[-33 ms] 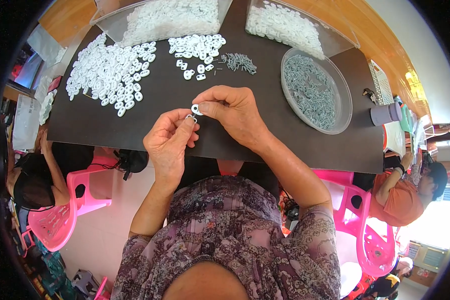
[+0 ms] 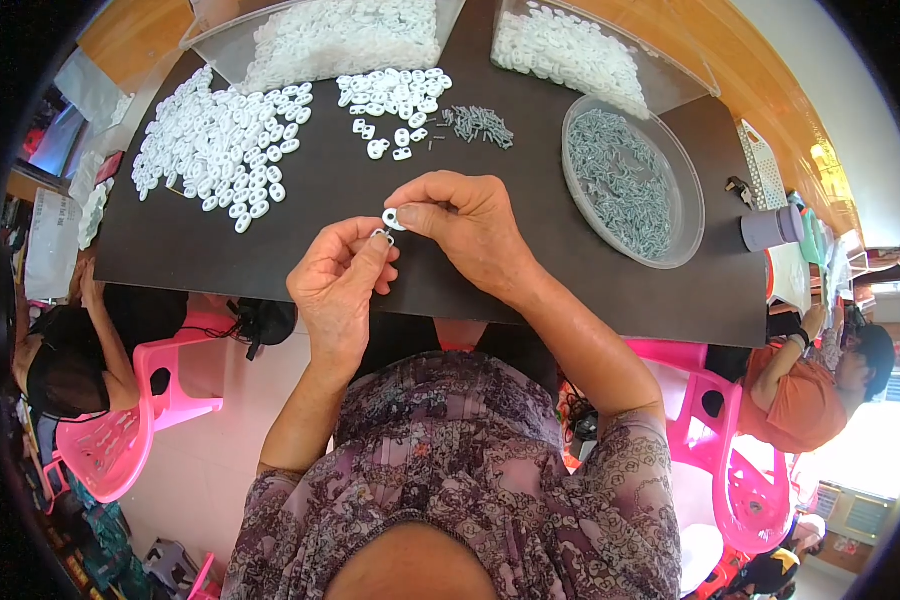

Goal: Assembling small white plastic components by manually inserting metal spring clips into them at a workshop table.

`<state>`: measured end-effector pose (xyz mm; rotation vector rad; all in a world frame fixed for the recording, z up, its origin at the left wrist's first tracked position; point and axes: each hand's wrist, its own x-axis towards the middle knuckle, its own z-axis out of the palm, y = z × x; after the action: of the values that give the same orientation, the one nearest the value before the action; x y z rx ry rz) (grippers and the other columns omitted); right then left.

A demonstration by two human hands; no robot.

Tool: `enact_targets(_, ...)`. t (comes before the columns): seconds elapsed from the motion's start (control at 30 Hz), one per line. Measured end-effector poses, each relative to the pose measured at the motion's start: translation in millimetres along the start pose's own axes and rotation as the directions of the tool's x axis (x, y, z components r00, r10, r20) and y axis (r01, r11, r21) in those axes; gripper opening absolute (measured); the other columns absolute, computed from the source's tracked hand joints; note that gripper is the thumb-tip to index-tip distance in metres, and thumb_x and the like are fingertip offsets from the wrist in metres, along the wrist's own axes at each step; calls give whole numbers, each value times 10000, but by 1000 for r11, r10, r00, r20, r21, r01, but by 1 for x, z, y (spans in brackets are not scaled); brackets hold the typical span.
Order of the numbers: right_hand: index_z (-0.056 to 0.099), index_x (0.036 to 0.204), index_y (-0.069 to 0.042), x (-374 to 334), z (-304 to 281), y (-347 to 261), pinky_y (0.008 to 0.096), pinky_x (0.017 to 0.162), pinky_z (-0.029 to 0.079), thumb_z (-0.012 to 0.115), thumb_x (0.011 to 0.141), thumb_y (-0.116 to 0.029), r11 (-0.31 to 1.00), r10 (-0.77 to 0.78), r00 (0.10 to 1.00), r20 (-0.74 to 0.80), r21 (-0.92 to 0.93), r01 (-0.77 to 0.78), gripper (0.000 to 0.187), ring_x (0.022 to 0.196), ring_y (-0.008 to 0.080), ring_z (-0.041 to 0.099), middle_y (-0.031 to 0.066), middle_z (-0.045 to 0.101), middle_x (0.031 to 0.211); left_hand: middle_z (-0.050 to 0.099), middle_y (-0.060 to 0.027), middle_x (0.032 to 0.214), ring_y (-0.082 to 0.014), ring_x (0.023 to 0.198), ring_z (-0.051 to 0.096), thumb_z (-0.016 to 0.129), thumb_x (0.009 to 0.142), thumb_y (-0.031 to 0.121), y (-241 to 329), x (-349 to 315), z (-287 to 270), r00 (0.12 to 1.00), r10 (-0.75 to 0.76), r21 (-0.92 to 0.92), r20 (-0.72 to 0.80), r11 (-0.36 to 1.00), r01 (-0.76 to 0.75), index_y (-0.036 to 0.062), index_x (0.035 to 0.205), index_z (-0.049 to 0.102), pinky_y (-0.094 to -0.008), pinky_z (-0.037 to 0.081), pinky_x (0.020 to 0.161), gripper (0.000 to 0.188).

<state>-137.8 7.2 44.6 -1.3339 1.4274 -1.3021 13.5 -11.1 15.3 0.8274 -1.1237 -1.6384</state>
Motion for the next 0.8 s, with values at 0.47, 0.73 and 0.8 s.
enact_targets(0.47,641,861,17,-2,5,5,227,669,453,604,804,-14,999,17,999,-31,31,-16,75,734,68,555,19,628,753,607,-52,774,-71,622,557,585,872,33,-7,2,2,995,100,-13,16,995,-100,-45,1106,562,-176,449,529,247)
enact_targets(0.73,621,835,15,-2,7,6,231,663,449,589,798,2,998,-56,997,-51,-44,54,52,720,68,545,22,615,746,582,-11,778,-47,646,534,569,871,-1,-10,3,5,996,91,-66,6,994,-91,-11,1127,576,-163,444,548,256)
enact_targets(0.8,632,855,15,-4,8,5,225,686,453,596,805,9,995,-69,996,-56,-73,65,62,745,64,549,14,623,775,581,-11,777,-48,646,534,570,872,2,-12,3,7,995,101,-81,-8,992,-101,-14,1124,578,-164,444,550,253)
